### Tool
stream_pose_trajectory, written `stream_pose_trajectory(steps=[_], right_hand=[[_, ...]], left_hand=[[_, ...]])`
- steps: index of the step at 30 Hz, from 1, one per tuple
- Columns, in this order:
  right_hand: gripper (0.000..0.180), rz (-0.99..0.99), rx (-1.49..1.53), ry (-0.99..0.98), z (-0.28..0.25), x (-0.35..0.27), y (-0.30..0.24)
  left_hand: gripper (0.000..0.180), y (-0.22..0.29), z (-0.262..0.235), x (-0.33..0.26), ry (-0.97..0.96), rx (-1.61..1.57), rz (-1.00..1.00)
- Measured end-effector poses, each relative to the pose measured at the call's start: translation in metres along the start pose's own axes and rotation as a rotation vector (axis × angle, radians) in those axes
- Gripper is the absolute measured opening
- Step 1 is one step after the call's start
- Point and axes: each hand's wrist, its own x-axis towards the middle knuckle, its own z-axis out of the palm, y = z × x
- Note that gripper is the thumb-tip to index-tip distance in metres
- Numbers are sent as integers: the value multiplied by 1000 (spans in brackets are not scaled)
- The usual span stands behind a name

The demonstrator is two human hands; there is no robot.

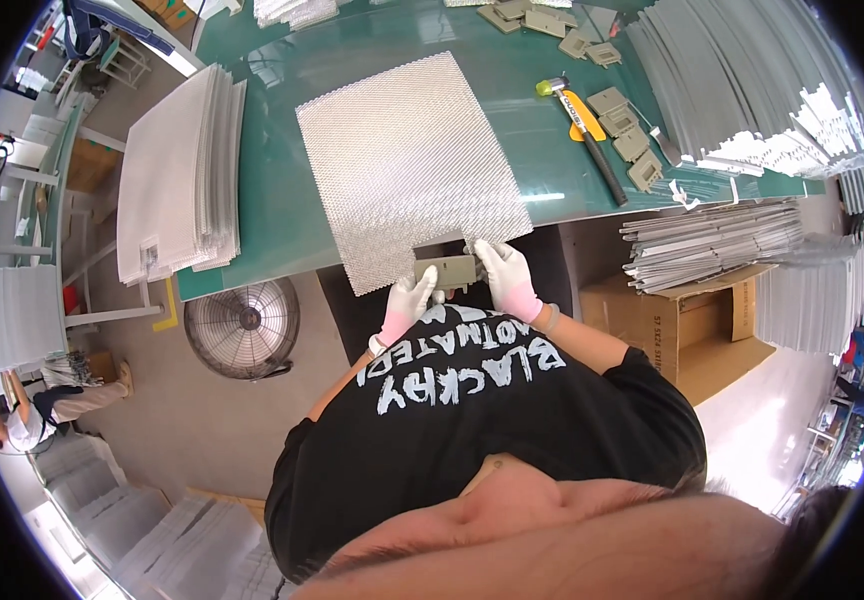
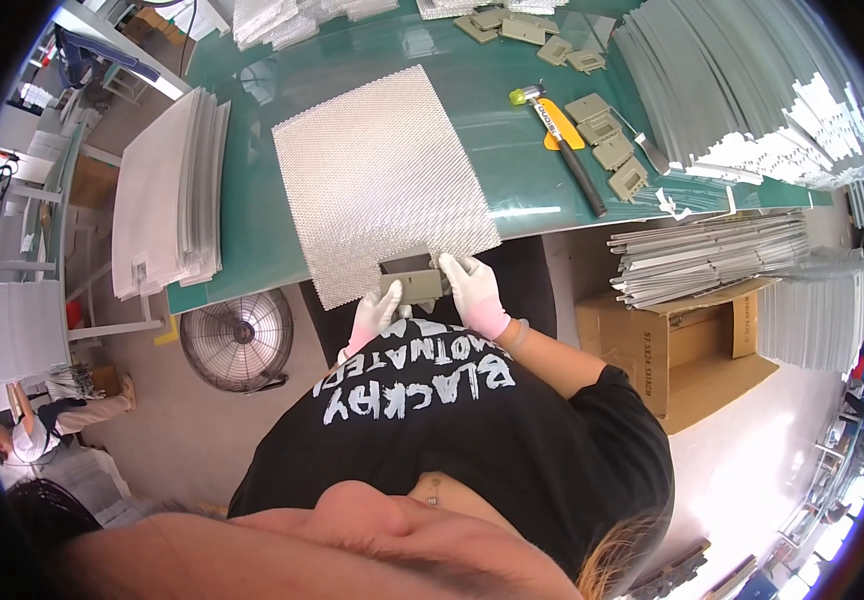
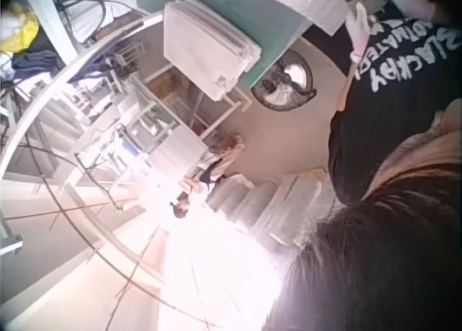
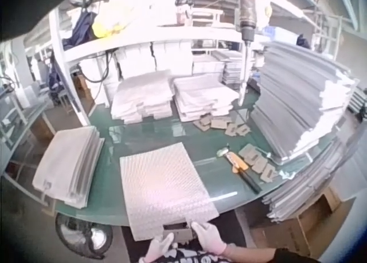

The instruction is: Assemble metal mesh air filters using an electric drill and rubber mallet at a factory workstation.

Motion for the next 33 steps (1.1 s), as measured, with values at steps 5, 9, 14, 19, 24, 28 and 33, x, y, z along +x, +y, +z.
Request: stream_pose_trajectory(steps=[5,9,14,19,24,28,33], right_hand=[[25,-78,-41,4,-2,3,11],[29,-60,-18,-67,-6,4,19],[48,-16,-104,-481,-5,-2,14],[41,-51,-103,-457,14,-10,-2],[31,-139,166,-34,-5,-5,13],[28,-281,237,96,-35,-11,31],[21,-75,-73,-137,-58,3,-19]], left_hand=[[31,11,2,-7,-41,-68,-69],[33,-13,-11,1,-377,-448,-53],[55,81,-24,-24,-935,848,-152],[54,189,14,19,-536,1254,570],[62,148,36,80,-374,1753,1113],[62,102,76,37,-162,1760,942],[57,102,78,29,-99,1732,892]])
